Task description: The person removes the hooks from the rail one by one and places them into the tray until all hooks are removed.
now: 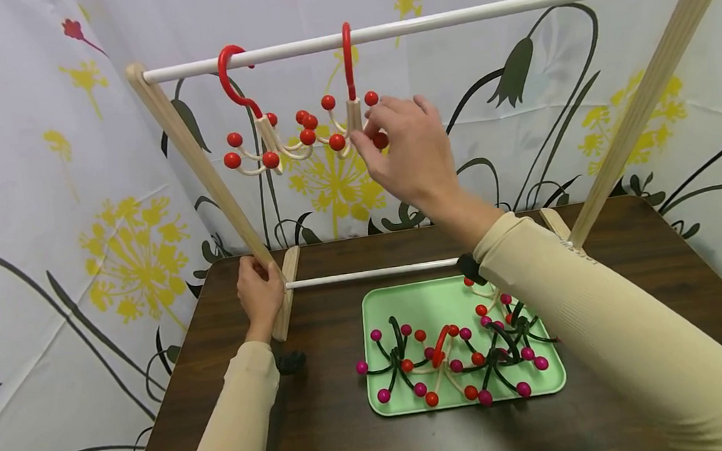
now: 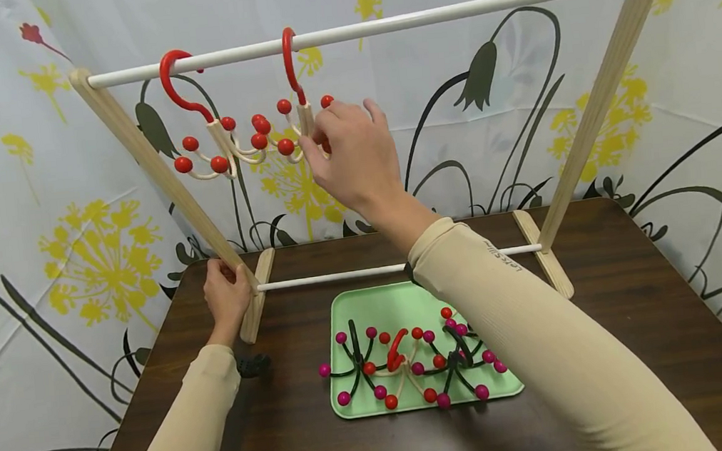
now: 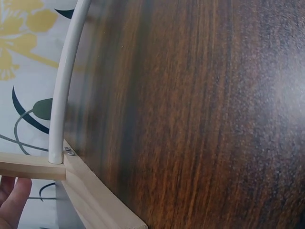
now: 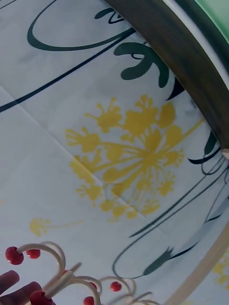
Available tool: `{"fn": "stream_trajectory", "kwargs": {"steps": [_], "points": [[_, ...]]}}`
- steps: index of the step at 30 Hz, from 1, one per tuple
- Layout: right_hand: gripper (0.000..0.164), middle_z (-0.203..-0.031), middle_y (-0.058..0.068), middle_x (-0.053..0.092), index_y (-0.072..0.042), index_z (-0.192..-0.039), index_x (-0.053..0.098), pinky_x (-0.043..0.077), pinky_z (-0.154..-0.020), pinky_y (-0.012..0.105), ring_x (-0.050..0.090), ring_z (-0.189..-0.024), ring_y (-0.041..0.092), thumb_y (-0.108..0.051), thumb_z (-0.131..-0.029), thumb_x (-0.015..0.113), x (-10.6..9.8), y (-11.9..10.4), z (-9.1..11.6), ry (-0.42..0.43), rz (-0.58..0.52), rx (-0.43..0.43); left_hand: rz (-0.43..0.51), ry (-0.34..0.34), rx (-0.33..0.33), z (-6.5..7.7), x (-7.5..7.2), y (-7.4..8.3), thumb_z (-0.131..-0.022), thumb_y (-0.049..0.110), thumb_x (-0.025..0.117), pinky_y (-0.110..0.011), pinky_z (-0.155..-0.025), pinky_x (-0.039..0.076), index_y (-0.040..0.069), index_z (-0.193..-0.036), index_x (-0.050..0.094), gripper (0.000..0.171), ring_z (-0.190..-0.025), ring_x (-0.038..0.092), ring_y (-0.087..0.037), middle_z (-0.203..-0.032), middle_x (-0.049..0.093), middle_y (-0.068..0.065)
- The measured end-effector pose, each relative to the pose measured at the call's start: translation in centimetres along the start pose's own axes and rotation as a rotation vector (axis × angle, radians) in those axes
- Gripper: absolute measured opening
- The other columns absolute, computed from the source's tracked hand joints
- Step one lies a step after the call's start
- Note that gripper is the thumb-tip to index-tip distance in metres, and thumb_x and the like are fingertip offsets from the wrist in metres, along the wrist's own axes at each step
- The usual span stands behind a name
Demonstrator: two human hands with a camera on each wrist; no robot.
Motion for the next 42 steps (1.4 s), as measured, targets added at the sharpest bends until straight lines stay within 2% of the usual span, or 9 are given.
{"fn": "stream_trajectory", "kwargs": {"steps": [4, 8, 11, 15, 17, 20, 23, 30, 42], "points": [[0.041, -0.095, 0.006, 0.073, -0.007, -0.061, 0.056, 0.025, -0.112, 0.041, 0.062, -0.115, 0.02, -0.03, -0.093, 0.064, -1.0, 1.9, -0.7, 0.058, -0.029, 0.094, -0.004, -0.002, -0.008, 0.1, 0.0, -0.1, -0.092, 0.018, 0.061, -0.056, -0.08, 0.042, 0.003, -0.103, 0.054, 0.019, -0.088, 0.058, -0.037, -0.093, 0.06, -0.016], [0.045, -0.067, 0.006, 0.066, -0.006, -0.054, 0.052, 0.037, -0.097, 0.035, 0.065, -0.079, 0.02, -0.026, -0.09, 0.068, -1.5, 3.4, -0.7, 0.086, -0.053, 0.149, -0.003, 0.005, -0.015, 0.2, -0.1, -0.2, -0.092, 0.018, 0.061, -0.056, -0.079, 0.042, 0.004, -0.103, 0.054, 0.019, -0.087, 0.058, -0.036, -0.092, 0.06, -0.016], [0.039, -0.072, 0.006, 0.07, -0.006, -0.057, 0.057, 0.038, -0.073, 0.032, 0.057, -0.068, 0.022, -0.025, -0.09, 0.068, -1.9, 4.2, -0.4, 0.098, -0.048, 0.199, -0.001, 0.009, -0.011, 0.1, -0.1, -0.2, -0.093, 0.018, 0.061, -0.055, -0.079, 0.042, 0.004, -0.103, 0.054, 0.019, -0.087, 0.058, -0.036, -0.092, 0.06, -0.015], [0.023, -0.089, 0.005, 0.074, -0.006, -0.077, 0.064, 0.036, -0.064, 0.031, 0.062, -0.079, 0.024, -0.025, -0.089, 0.067, -2.3, 4.8, -0.4, 0.099, -0.048, 0.261, 0.002, 0.014, -0.005, -0.2, -0.1, -0.2, -0.092, 0.018, 0.062, -0.055, -0.079, 0.042, 0.004, -0.103, 0.054, 0.019, -0.088, 0.059, -0.036, -0.094, 0.06, -0.015], [0.019, -0.093, 0.005, 0.074, -0.006, -0.093, 0.063, 0.04, -0.068, 0.03, 0.066, -0.084, 0.021, -0.024, -0.089, 0.067, -2.3, 5.0, -0.5, 0.081, -0.059, 0.285, 0.004, 0.017, -0.005, -0.2, -0.1, -0.2, -0.092, 0.018, 0.062, -0.055, -0.079, 0.042, 0.004, -0.103, 0.054, 0.019, -0.088, 0.059, -0.036, -0.094, 0.06, -0.015], [0.032, -0.101, 0.004, 0.074, -0.008, -0.118, 0.057, 0.045, -0.07, 0.03, 0.07, -0.089, 0.017, -0.023, -0.09, 0.066, -2.3, 5.1, -0.7, 0.042, -0.069, 0.323, 0.002, 0.022, -0.008, -0.3, -0.1, -0.4, -0.092, 0.017, 0.062, -0.055, -0.079, 0.042, 0.004, -0.103, 0.054, 0.019, -0.087, 0.059, -0.036, -0.093, 0.06, -0.016], [0.044, -0.106, 0.003, 0.073, -0.01, -0.132, 0.054, 0.047, -0.071, 0.03, 0.071, -0.089, 0.016, -0.024, -0.092, 0.064, -2.2, 5.2, -0.8, -0.011, -0.053, 0.353, -0.001, 0.017, -0.015, -0.2, -0.1, -0.5, -0.092, 0.018, 0.062, -0.055, -0.079, 0.042, 0.004, -0.103, 0.054, 0.019, -0.087, 0.058, -0.036, -0.093, 0.06, -0.015], [0.035, -0.105, 0.002, 0.073, -0.014, -0.126, 0.065, 0.047, -0.074, 0.033, 0.07, -0.09, 0.016, -0.027, -0.095, 0.06, -2.4, 5.5, -1.0, -0.106, 0.003, 0.369, -0.005, -0.001, -0.025, -0.1, 0.3, -0.4, -0.093, 0.019, 0.061, -0.056, -0.079, 0.042, 0.005, -0.104, 0.053, 0.019, -0.088, 0.058, -0.036, -0.094, 0.059, -0.015], [0.032, -0.106, 0.002, 0.073, -0.017, -0.123, 0.068, 0.045, -0.081, 0.037, 0.07, -0.094, 0.013, -0.029, -0.095, 0.06, -4.5, 6.5, -1.3, -0.095, -0.005, 0.389, -0.001, 0.005, -0.01, -0.1, 0.4, -0.2, -0.094, 0.019, 0.061, -0.055, -0.077, 0.042, 0.004, -0.104, 0.054, 0.019, -0.087, 0.058, -0.036, -0.094, 0.059, -0.016]]}}
Point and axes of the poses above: each hand's wrist, its own z-axis away from the middle knuckle, its own x-axis out of the palm, y = z × x, the point moved 7 cm from there along -z, towards the middle knuckle
